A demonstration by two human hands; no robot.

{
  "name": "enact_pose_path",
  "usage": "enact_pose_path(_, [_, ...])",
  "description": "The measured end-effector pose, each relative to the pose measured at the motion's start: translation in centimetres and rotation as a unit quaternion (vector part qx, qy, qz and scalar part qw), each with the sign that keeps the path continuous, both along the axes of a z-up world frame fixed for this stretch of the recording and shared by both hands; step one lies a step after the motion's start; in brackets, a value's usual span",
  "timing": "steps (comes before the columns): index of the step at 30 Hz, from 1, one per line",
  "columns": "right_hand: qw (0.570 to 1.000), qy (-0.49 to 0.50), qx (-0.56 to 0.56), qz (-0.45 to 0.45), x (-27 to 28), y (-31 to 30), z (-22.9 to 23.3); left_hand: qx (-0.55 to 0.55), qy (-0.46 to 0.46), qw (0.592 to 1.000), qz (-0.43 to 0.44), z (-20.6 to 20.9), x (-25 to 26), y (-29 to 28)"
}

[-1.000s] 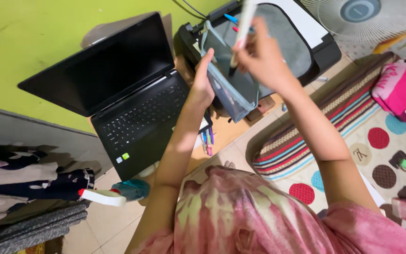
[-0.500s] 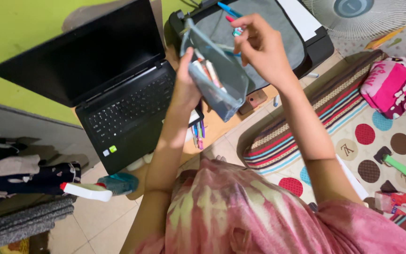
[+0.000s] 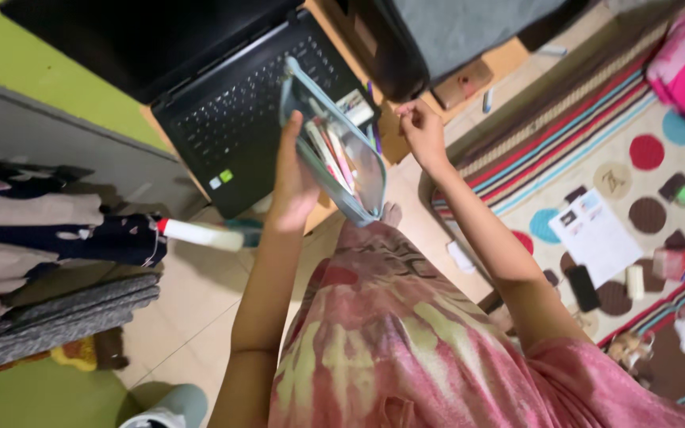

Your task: The person organizes stationery items by placing pens and pencils into a transparent pencil case. They then zip the case closed and place it inside a larger gray bag. Finally, they pick up a yellow pouch and place it into the same gray bag.

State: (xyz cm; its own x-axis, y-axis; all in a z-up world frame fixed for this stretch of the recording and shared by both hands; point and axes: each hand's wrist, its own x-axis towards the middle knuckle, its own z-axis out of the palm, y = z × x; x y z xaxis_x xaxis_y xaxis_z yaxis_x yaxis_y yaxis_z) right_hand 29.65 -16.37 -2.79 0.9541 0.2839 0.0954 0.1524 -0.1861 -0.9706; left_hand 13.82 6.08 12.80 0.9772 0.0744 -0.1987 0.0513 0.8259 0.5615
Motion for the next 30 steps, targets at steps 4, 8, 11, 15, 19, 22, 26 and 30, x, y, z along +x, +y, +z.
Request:
enact_pose_path(4, [0.982, -0.086, -0.169, -0.024, -0.2, 1.5, -4.0, 0.022, 0.045, 0.999, -0.016, -2.9, -3.1, -0.8])
enact_pose_path(8, [0.951, -0.085, -0.291, -0.053, -0.7, 3.0, -5.0, 0.022, 0.063, 0.998, -0.022, -5.3, -5.3, -1.9])
enact_pose_path(11, [0.933, -0.113, -0.338, -0.051, -0.4, 4.0, -5.2, 0.018, 0.085, 0.995, -0.049, -6.0, -6.9, -2.3])
enact_pose_path(15, [0.922, -0.085, -0.374, -0.044, 0.1, 4.1, -5.2, 0.003, 0.082, 0.994, -0.066, -7.4, -7.9, -3.0])
enact_pose_path(19, [0.926, -0.043, -0.374, -0.016, 0.0, 2.7, -4.6, 0.015, 0.11, 0.992, -0.056, -8.4, -8.4, -4.1])
enact_pose_path(22, [0.932, -0.008, -0.362, -0.008, 0.0, 0.4, -4.2, 0.03, 0.084, 0.996, -0.005, -8.4, -8.1, -4.8])
enact_pose_path(26, [0.966, 0.207, -0.147, 0.053, -1.7, -4.2, -1.4, 0.017, 0.061, 0.998, 0.008, -7.4, -7.7, -5.3])
enact_pose_path(30, [0.969, 0.205, 0.051, 0.127, -6.7, -8.0, 5.5, 0.02, 0.064, 0.998, 0.018, -6.4, -7.1, -5.9])
